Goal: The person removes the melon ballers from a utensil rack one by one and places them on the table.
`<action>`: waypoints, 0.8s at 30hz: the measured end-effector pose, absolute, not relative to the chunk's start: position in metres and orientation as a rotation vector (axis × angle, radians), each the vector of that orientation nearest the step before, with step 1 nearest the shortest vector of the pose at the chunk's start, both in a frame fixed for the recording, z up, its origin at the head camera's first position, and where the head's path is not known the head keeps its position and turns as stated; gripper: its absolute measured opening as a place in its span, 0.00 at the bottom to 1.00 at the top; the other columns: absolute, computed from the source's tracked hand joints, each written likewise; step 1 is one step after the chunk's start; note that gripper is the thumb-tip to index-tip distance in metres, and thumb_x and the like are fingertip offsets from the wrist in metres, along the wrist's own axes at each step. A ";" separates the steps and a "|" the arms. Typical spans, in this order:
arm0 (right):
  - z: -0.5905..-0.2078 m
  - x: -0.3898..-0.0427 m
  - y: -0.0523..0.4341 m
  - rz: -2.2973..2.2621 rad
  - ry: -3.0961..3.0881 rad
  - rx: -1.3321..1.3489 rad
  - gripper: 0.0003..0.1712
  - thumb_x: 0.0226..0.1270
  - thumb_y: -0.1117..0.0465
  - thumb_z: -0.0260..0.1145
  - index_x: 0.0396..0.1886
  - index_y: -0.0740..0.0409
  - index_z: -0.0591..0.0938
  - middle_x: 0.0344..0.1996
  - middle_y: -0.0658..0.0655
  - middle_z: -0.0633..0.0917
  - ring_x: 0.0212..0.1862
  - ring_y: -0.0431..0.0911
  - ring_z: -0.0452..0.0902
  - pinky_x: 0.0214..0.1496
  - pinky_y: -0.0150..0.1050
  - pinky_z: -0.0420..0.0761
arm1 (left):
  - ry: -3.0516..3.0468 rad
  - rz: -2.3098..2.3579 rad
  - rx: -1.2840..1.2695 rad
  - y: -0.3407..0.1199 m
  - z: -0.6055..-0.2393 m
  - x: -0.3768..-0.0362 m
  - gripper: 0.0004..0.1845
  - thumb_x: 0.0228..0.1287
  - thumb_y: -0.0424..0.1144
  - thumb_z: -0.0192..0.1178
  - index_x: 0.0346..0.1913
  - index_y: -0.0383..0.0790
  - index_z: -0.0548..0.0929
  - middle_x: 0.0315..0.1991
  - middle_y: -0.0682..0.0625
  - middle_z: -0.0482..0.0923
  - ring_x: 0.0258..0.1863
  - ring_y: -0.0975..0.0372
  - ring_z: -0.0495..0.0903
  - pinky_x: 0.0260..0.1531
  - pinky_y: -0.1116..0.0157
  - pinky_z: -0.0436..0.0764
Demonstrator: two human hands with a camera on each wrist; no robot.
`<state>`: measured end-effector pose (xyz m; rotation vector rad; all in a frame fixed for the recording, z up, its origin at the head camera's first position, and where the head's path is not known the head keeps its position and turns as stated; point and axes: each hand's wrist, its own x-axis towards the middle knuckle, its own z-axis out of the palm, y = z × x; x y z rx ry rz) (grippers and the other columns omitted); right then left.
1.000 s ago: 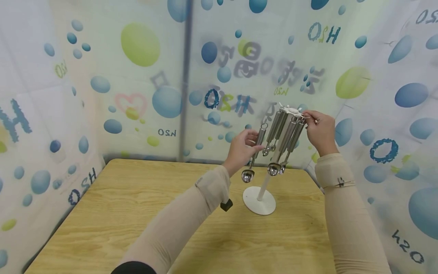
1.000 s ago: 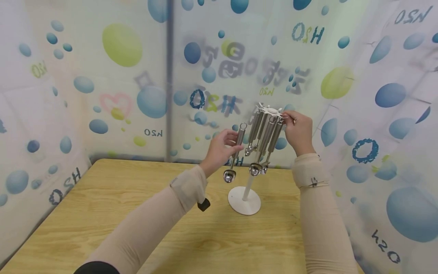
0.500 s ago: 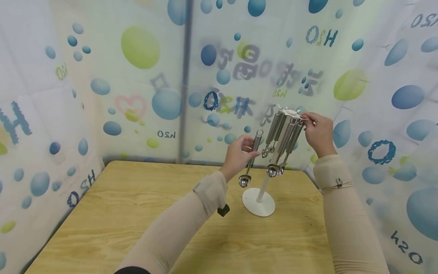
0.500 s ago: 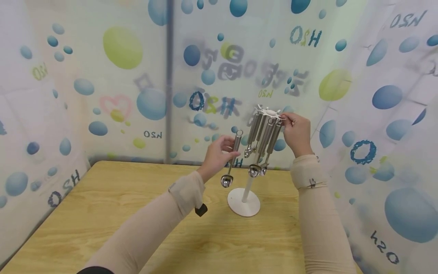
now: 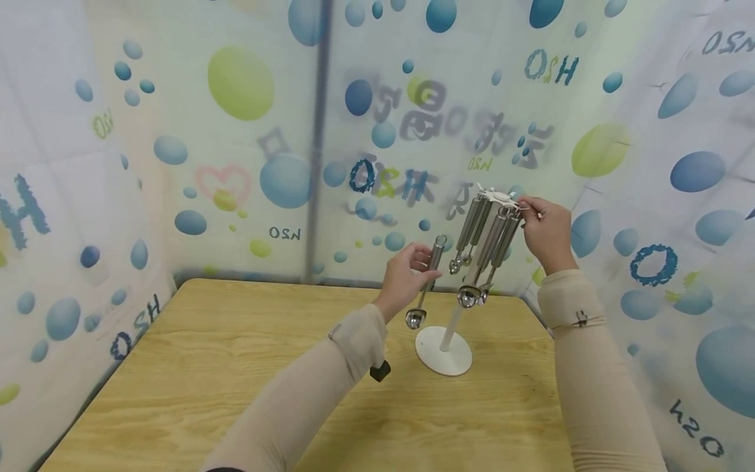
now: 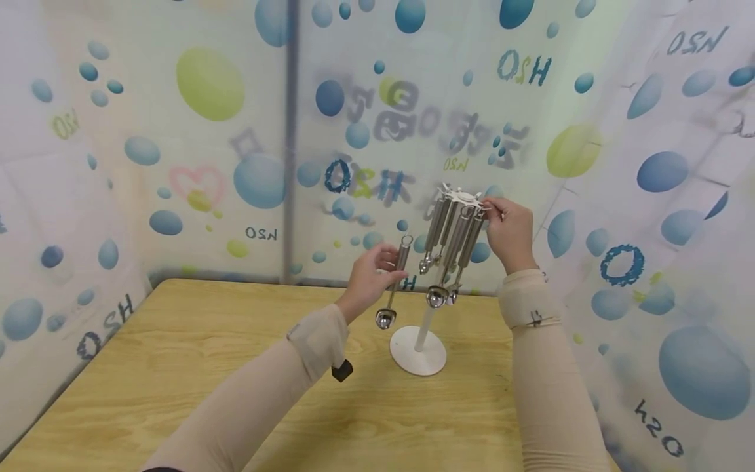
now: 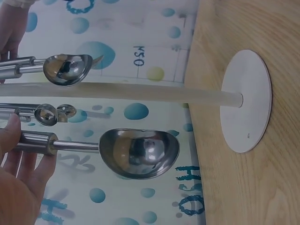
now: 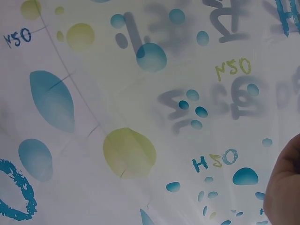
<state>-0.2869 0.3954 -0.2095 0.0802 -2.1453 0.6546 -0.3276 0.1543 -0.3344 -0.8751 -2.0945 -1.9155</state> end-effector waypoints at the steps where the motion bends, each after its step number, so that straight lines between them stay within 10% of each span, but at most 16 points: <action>1: -0.210 -0.287 0.395 0.657 -2.144 0.079 0.18 0.75 0.58 0.56 0.46 0.66 0.85 0.38 0.66 0.86 0.27 0.25 0.71 0.31 0.17 0.70 | -2.095 -1.919 -0.872 0.154 -0.336 -0.328 0.18 0.55 0.34 0.71 0.47 0.47 0.79 0.40 0.54 0.82 0.37 0.63 0.81 0.34 0.65 0.83; 24: -0.209 -0.286 0.395 0.657 -2.143 0.075 0.17 0.75 0.57 0.56 0.44 0.65 0.86 0.39 0.65 0.86 0.31 0.29 0.73 0.32 0.17 0.71 | -2.136 -1.853 -0.843 0.155 -0.363 -0.331 0.22 0.55 0.37 0.71 0.52 0.44 0.78 0.41 0.53 0.82 0.39 0.64 0.80 0.37 0.66 0.82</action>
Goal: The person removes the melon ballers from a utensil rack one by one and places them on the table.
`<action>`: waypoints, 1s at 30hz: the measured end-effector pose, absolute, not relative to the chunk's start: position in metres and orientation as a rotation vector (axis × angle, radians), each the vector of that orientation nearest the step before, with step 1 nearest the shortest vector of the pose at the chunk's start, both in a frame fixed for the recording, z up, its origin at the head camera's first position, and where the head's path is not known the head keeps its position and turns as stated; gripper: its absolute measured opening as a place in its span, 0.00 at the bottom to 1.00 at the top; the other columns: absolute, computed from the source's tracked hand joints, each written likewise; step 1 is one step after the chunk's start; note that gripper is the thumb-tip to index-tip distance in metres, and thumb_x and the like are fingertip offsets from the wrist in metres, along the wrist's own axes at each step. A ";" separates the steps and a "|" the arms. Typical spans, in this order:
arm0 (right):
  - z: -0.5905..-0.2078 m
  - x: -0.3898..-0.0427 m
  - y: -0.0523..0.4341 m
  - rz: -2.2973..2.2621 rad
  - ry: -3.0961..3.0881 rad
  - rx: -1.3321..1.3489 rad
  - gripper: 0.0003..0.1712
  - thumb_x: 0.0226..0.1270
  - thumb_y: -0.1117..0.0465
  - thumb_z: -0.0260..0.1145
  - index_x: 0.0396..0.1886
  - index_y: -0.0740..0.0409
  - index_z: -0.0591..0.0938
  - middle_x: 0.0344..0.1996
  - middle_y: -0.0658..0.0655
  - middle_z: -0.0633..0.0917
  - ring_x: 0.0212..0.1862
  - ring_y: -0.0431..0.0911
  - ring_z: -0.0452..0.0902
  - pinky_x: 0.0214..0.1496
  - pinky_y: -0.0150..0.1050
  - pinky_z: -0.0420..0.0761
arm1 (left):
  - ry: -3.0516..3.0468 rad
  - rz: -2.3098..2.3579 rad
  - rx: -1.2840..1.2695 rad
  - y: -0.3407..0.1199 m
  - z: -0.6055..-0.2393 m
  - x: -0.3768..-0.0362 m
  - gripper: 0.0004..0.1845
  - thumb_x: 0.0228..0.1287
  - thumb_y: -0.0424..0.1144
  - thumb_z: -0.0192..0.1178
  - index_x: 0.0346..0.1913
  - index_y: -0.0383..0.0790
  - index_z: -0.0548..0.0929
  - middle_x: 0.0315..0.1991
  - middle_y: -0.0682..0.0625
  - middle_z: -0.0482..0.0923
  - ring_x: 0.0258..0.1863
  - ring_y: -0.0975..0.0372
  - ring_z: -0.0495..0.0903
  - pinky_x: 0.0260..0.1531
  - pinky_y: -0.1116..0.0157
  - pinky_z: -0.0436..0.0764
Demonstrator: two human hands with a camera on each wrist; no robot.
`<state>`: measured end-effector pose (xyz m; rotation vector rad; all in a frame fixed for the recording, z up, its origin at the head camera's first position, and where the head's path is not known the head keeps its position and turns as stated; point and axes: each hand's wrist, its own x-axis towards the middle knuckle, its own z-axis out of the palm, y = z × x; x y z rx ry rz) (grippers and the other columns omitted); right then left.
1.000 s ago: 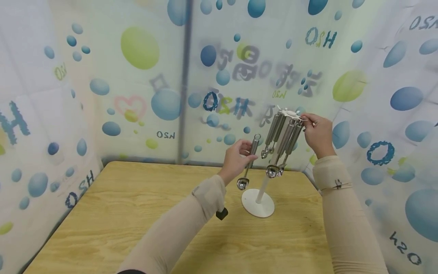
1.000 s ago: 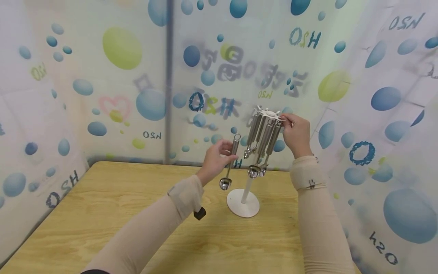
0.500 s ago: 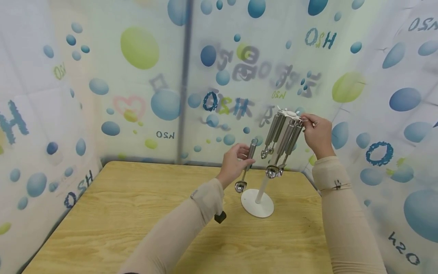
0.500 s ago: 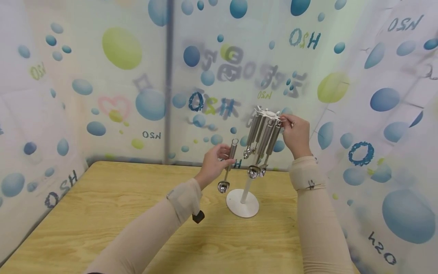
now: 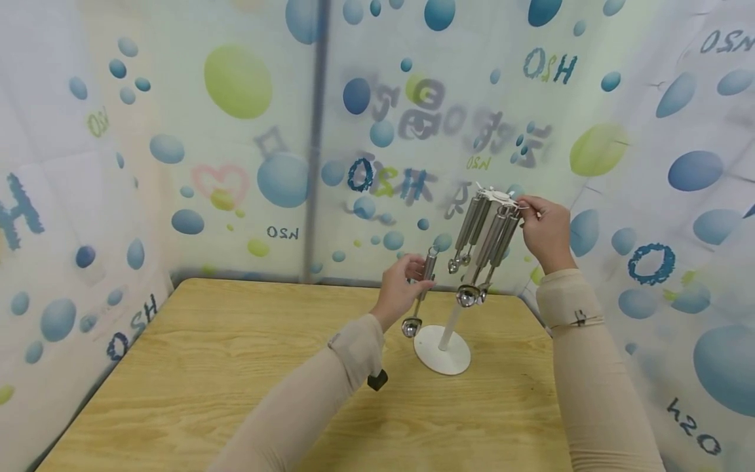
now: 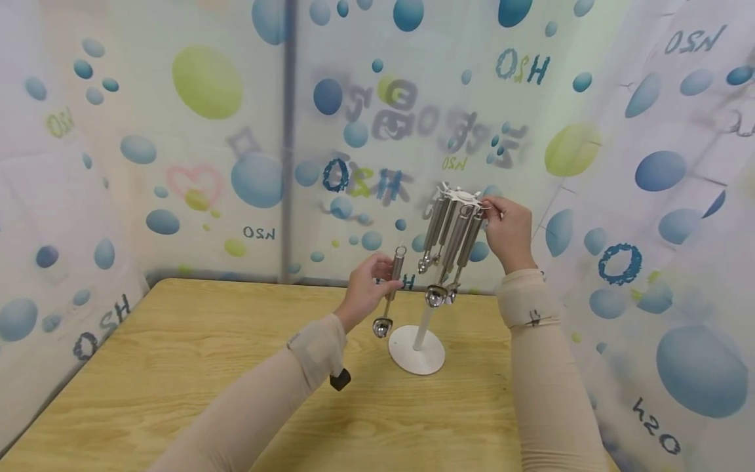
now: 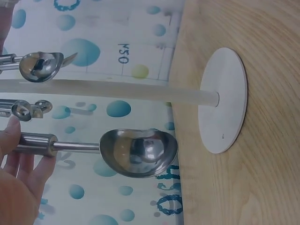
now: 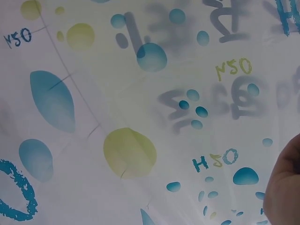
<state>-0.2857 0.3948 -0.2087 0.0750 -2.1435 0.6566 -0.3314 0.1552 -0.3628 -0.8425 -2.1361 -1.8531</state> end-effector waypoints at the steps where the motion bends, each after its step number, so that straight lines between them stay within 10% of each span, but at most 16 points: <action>1: -0.209 -0.286 0.395 0.658 -2.142 0.075 0.17 0.75 0.57 0.56 0.44 0.65 0.86 0.39 0.65 0.86 0.31 0.28 0.72 0.31 0.17 0.71 | -2.137 -1.849 -0.838 0.155 -0.364 -0.331 0.22 0.54 0.37 0.71 0.52 0.44 0.78 0.41 0.53 0.82 0.39 0.64 0.80 0.38 0.66 0.81; 30: -0.210 -0.288 0.396 0.643 -2.130 0.084 0.16 0.74 0.59 0.57 0.44 0.65 0.86 0.39 0.64 0.86 0.29 0.27 0.72 0.30 0.16 0.71 | -2.252 -1.903 -0.738 0.154 -0.393 -0.338 0.21 0.54 0.38 0.72 0.50 0.45 0.79 0.40 0.53 0.82 0.38 0.63 0.81 0.35 0.67 0.82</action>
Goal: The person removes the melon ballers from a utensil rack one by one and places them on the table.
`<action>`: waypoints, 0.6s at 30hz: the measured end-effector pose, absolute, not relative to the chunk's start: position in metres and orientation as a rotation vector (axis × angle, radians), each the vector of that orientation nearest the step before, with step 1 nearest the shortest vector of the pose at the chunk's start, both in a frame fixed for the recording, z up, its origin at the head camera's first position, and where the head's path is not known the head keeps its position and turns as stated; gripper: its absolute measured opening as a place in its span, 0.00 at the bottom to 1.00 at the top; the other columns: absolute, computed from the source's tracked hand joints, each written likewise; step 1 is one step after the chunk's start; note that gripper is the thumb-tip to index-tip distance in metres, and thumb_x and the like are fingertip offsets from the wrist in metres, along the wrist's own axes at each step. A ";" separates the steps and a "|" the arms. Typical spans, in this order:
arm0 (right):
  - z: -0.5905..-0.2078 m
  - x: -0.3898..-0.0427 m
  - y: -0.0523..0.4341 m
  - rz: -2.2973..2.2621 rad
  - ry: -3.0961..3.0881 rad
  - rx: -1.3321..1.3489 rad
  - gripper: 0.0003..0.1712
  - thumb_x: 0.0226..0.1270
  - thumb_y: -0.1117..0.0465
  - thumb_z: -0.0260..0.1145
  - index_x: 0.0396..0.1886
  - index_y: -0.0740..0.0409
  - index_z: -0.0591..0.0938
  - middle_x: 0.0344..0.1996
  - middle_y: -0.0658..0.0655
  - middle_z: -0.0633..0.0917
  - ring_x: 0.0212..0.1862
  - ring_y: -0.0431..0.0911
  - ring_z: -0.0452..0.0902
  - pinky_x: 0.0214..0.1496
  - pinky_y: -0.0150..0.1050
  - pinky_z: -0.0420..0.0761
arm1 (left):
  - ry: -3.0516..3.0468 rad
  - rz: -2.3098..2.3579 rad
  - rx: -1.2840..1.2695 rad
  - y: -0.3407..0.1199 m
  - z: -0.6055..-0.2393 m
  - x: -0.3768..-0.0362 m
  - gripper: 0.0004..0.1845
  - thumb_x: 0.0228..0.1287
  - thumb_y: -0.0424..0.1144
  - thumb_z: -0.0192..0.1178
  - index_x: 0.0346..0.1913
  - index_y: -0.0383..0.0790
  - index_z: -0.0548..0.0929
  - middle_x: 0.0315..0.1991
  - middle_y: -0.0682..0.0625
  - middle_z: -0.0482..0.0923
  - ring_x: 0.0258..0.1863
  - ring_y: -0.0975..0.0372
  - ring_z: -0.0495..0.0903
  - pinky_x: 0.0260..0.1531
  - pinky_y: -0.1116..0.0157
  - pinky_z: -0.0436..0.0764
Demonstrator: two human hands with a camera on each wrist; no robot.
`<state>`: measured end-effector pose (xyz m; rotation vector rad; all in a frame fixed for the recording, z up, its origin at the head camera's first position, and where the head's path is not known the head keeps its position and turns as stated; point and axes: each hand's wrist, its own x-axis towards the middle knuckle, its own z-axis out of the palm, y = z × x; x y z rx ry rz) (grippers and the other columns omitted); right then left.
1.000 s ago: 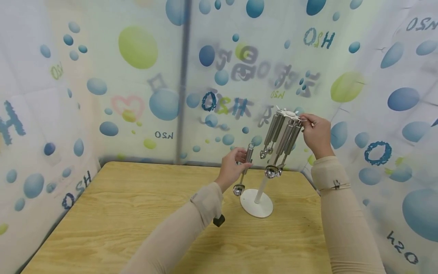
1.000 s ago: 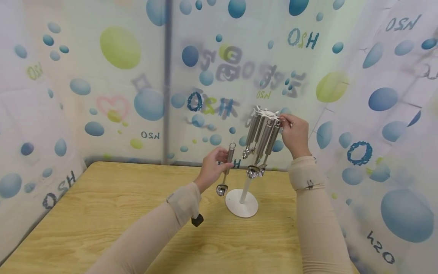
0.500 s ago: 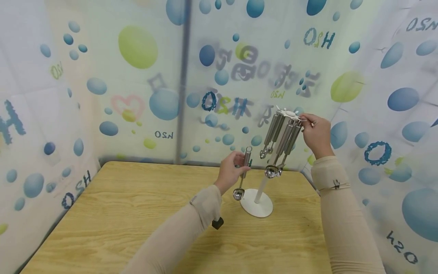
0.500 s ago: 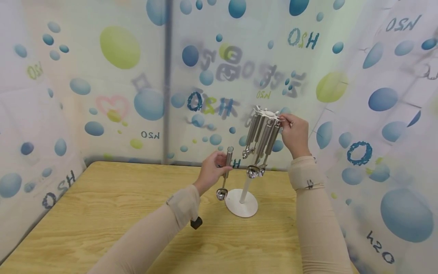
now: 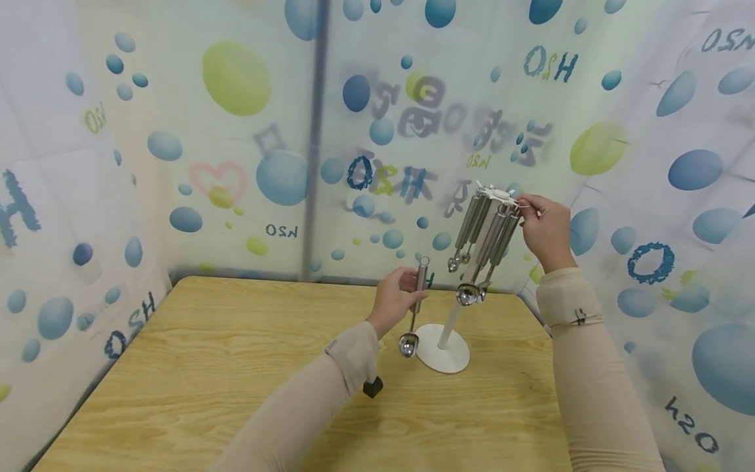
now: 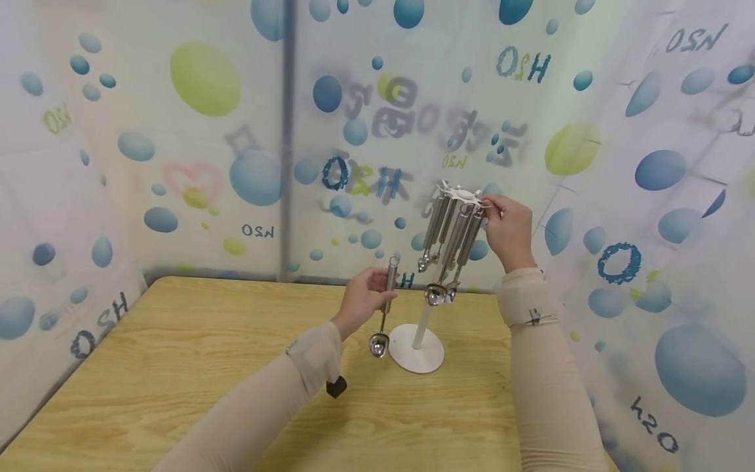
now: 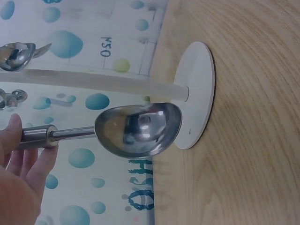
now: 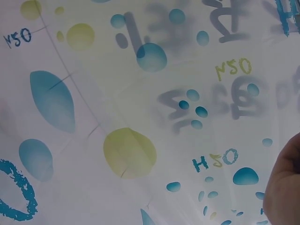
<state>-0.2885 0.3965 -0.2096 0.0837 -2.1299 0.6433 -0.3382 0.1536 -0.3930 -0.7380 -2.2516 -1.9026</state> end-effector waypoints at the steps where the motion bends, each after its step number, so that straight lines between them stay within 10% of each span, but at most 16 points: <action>1: -0.209 -0.288 0.396 0.644 -2.128 0.085 0.16 0.74 0.59 0.57 0.44 0.65 0.86 0.39 0.64 0.86 0.29 0.27 0.72 0.30 0.16 0.71 | -2.256 -1.909 -0.738 0.153 -0.394 -0.338 0.21 0.54 0.38 0.72 0.51 0.45 0.79 0.40 0.52 0.82 0.39 0.63 0.81 0.35 0.67 0.83; 18: -0.210 -0.290 0.398 0.637 -2.111 0.102 0.13 0.73 0.62 0.58 0.44 0.66 0.86 0.37 0.64 0.87 0.28 0.28 0.72 0.29 0.15 0.71 | -2.275 -2.107 -0.649 0.150 -0.409 -0.341 0.22 0.55 0.35 0.71 0.53 0.41 0.78 0.43 0.48 0.81 0.39 0.60 0.82 0.29 0.66 0.85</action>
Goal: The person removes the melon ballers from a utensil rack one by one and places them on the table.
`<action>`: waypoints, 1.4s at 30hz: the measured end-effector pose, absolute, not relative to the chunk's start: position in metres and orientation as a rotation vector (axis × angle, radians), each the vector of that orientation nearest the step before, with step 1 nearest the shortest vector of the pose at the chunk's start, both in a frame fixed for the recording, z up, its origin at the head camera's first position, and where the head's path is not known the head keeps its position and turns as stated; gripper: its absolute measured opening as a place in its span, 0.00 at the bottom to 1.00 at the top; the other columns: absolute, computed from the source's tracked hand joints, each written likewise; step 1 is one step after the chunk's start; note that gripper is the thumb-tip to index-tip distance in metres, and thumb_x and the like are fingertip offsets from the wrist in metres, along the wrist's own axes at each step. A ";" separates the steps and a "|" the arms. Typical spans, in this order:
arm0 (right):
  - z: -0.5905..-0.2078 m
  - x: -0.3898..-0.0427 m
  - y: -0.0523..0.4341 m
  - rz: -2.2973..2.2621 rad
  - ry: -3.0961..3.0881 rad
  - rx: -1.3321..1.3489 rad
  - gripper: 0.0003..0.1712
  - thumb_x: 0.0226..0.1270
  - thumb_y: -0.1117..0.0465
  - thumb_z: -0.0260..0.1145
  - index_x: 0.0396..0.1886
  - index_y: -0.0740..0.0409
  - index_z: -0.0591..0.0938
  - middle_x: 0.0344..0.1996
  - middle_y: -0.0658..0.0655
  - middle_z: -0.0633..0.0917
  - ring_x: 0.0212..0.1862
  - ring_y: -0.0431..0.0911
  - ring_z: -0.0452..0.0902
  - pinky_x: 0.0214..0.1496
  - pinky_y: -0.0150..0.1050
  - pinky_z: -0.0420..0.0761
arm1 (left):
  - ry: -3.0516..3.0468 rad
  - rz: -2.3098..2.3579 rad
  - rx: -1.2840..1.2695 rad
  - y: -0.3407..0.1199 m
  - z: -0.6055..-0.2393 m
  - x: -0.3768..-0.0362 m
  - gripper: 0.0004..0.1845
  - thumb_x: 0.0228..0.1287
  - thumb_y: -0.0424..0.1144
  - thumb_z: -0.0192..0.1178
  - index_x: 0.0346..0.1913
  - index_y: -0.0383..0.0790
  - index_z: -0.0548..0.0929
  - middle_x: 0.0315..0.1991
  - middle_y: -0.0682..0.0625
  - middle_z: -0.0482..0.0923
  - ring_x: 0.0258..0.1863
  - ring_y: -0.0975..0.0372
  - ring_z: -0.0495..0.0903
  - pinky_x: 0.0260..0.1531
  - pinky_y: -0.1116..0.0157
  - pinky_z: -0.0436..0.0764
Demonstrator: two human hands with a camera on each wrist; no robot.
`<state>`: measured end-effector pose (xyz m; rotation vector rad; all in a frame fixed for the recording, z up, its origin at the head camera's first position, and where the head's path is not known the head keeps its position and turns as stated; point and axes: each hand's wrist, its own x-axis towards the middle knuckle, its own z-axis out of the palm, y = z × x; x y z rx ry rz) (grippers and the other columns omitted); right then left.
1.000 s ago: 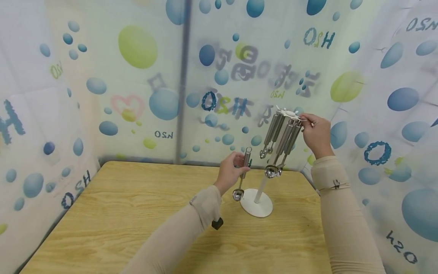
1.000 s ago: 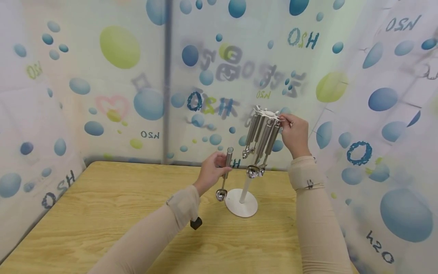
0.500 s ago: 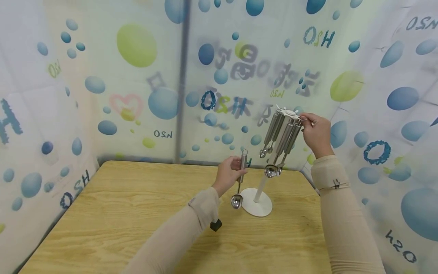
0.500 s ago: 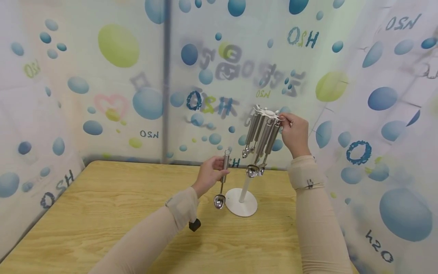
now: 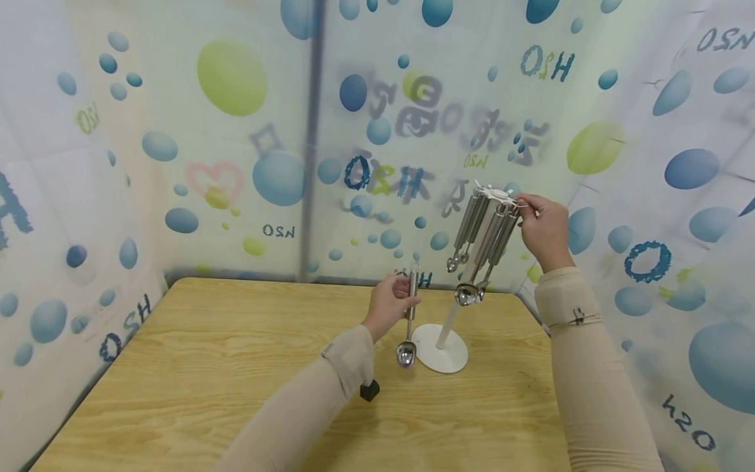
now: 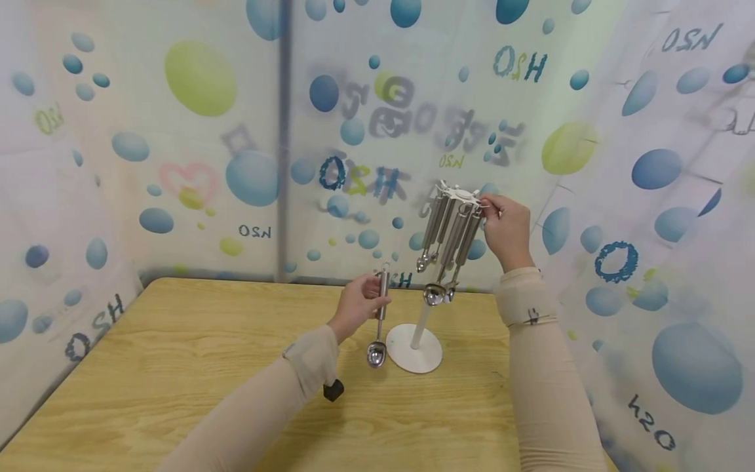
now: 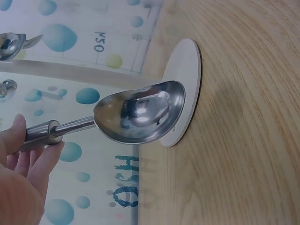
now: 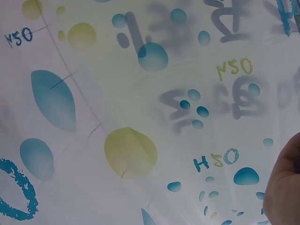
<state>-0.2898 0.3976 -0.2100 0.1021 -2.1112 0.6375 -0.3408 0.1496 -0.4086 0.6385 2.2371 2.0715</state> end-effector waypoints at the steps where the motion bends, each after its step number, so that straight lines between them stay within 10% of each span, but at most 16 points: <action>1: -0.210 -0.290 0.397 0.634 -2.110 0.101 0.13 0.72 0.62 0.58 0.43 0.66 0.86 0.37 0.63 0.87 0.28 0.30 0.73 0.29 0.15 0.71 | 2.224 2.071 0.634 0.149 -0.409 -0.341 0.22 0.55 0.35 0.71 0.53 0.41 0.78 0.43 0.48 0.81 0.39 0.60 0.82 0.29 0.66 0.85; 10: -0.209 -0.289 0.397 0.630 -2.135 0.071 0.15 0.74 0.61 0.57 0.46 0.65 0.85 0.39 0.63 0.87 0.33 0.50 0.79 0.30 0.16 0.71 | 2.178 2.074 0.600 0.150 -0.415 -0.342 0.21 0.55 0.34 0.71 0.51 0.41 0.79 0.43 0.48 0.81 0.40 0.59 0.81 0.30 0.64 0.85; 18: -0.210 -0.289 0.396 0.660 -2.117 0.089 0.13 0.73 0.63 0.58 0.45 0.66 0.85 0.38 0.64 0.86 0.28 0.25 0.71 0.29 0.15 0.71 | 2.123 2.096 0.500 0.151 -0.425 -0.345 0.22 0.55 0.33 0.71 0.53 0.40 0.77 0.45 0.46 0.80 0.40 0.57 0.82 0.30 0.64 0.85; 42: -0.209 -0.289 0.396 0.632 -2.104 0.110 0.14 0.73 0.62 0.58 0.43 0.66 0.86 0.36 0.64 0.86 0.24 0.21 0.68 0.28 0.16 0.70 | 2.100 2.018 0.352 0.152 -0.449 -0.344 0.21 0.54 0.31 0.71 0.51 0.35 0.77 0.44 0.43 0.78 0.38 0.55 0.81 0.28 0.62 0.85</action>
